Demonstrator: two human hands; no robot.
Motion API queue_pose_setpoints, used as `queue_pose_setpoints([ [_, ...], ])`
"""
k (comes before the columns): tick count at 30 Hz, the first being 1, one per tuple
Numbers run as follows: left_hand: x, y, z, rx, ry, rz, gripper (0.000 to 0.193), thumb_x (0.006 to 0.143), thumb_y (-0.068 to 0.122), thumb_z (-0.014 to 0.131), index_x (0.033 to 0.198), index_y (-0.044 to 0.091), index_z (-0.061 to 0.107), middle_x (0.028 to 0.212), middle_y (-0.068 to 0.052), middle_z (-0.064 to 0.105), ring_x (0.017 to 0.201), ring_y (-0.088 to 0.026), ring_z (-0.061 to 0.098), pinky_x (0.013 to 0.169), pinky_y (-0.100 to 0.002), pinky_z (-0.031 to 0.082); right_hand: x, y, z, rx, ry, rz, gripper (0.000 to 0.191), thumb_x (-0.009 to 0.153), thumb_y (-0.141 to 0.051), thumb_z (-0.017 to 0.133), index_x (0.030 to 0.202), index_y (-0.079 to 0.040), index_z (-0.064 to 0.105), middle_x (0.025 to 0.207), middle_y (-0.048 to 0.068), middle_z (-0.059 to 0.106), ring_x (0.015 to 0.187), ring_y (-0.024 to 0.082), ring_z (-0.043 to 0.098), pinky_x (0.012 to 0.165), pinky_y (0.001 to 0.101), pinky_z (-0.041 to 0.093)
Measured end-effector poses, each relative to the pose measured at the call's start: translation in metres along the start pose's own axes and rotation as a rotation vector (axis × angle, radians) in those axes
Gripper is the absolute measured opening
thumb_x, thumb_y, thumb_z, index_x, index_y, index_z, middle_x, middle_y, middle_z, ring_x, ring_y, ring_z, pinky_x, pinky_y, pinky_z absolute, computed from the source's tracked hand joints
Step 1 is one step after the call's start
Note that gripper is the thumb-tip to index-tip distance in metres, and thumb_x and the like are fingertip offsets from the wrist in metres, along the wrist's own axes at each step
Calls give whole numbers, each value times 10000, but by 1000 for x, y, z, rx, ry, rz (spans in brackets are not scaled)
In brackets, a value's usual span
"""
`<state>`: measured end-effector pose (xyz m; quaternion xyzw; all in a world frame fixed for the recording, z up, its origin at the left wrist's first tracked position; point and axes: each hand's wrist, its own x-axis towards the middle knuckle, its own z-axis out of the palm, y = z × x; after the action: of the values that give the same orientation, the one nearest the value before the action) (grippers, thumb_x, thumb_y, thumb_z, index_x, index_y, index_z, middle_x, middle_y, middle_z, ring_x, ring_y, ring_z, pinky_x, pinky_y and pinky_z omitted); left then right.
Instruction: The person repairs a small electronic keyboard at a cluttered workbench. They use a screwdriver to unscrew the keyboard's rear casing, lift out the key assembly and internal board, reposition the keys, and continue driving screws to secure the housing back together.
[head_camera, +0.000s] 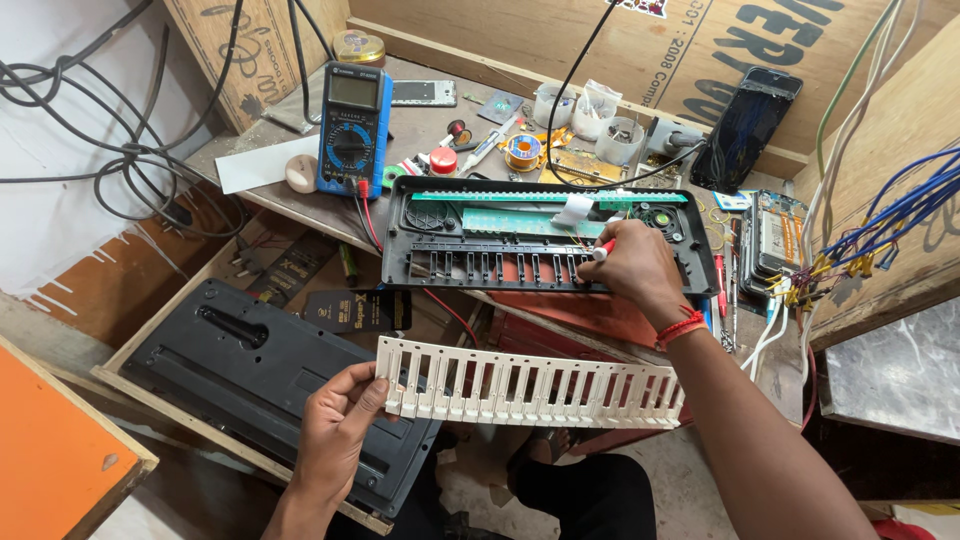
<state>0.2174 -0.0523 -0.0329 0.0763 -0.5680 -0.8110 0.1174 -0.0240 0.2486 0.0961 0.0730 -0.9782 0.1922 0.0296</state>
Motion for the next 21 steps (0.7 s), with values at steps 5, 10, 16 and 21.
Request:
queue_pose_setpoints([
  [5, 1, 0, -5, -25, 9, 9, 306, 967, 147, 640, 1189, -55, 703, 935, -97, 778, 807, -115, 684, 731, -304, 571, -2, -8, 0, -27, 90, -26, 462, 622, -354, 928, 941, -66, 760, 850, 168, 764, 849, 306, 744, 821, 424, 572],
  [10, 1, 0, -8, -63, 17, 16, 288, 975, 131, 639, 1186, -55, 700, 948, -99, 770, 812, -115, 676, 731, -301, 559, -1, -15, -6, -8, 94, 4, 496, 612, -372, 936, 937, -59, 730, 814, 159, 769, 788, 284, 756, 783, 413, 577],
  [16, 5, -6, -6, -100, 66, -5, 288, 969, 130, 640, 1188, -50, 695, 971, -99, 766, 819, -123, 690, 722, -305, 560, -14, -21, -22, -25, 155, -20, 450, 612, -336, 950, 883, -57, 724, 808, 141, 756, 758, 262, 738, 735, 403, 572],
  [21, 7, -17, 2, -116, 147, -56, 272, 968, 140, 651, 1164, -45, 690, 962, -113, 757, 801, -136, 705, 698, -303, 577, -44, -23, -36, -28, 225, -64, 384, 665, -319, 915, 825, -63, 677, 766, 123, 740, 662, 222, 721, 620, 374, 571],
])
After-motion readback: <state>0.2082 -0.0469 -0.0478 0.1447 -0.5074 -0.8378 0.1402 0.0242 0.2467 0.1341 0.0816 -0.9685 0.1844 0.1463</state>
